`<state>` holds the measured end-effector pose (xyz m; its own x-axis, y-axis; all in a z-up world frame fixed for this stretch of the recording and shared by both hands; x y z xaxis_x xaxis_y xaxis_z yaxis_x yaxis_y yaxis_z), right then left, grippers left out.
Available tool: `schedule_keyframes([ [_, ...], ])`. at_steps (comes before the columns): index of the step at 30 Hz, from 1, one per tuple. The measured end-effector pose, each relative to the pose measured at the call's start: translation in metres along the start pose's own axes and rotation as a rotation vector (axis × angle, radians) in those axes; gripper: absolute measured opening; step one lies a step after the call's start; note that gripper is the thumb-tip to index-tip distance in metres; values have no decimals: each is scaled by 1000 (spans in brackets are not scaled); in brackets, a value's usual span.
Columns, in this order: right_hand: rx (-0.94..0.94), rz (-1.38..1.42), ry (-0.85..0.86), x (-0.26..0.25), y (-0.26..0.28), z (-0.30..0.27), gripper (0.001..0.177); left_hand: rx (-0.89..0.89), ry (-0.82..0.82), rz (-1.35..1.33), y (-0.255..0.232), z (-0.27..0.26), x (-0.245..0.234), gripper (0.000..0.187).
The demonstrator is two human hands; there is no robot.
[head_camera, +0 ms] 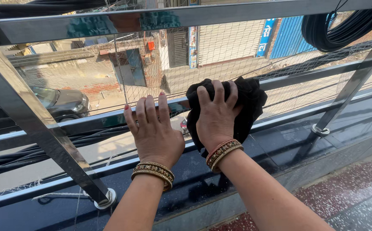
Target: The person wipes a metal railing on a balcony using a black cloth. They clean the horizontal bars and vertical supports, moving along the length of the railing.
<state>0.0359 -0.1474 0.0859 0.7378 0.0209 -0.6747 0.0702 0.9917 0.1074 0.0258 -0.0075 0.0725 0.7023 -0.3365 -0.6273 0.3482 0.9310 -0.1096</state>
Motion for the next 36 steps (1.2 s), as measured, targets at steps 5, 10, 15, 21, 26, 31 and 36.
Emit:
schedule_keyframes([
  [5,-70,10,-30,-2,40,-12,56,44,32,-81,5,-1,-1,89],
  [10,-116,33,-110,-2,50,-15,50,90,34,-189,12,-4,-10,85],
  [15,-201,19,-136,-1,39,-17,52,113,67,-316,17,1,-22,77],
  [21,-244,-12,-144,2,35,-20,62,102,-76,-304,37,13,-63,62],
  [26,-294,36,-117,0,23,-24,73,88,-209,-296,61,21,-101,52],
  [31,-291,394,-85,-26,12,-14,62,74,-271,-331,76,24,-120,52],
  [36,-399,416,-378,-91,32,-3,58,38,-323,-354,91,23,-130,54],
])
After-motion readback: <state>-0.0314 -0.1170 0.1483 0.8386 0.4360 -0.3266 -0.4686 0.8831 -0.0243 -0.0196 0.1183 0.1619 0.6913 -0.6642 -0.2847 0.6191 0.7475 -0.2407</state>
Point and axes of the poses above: each hand's wrist, its own z-axis towards the middle knuckle, its own x-axis out of the palm, y = z × x, the point moved 7 cm from there along z, towards the middle knuckle, and after that the axes turned 3 degrees about -z, right-handed, at the moved point
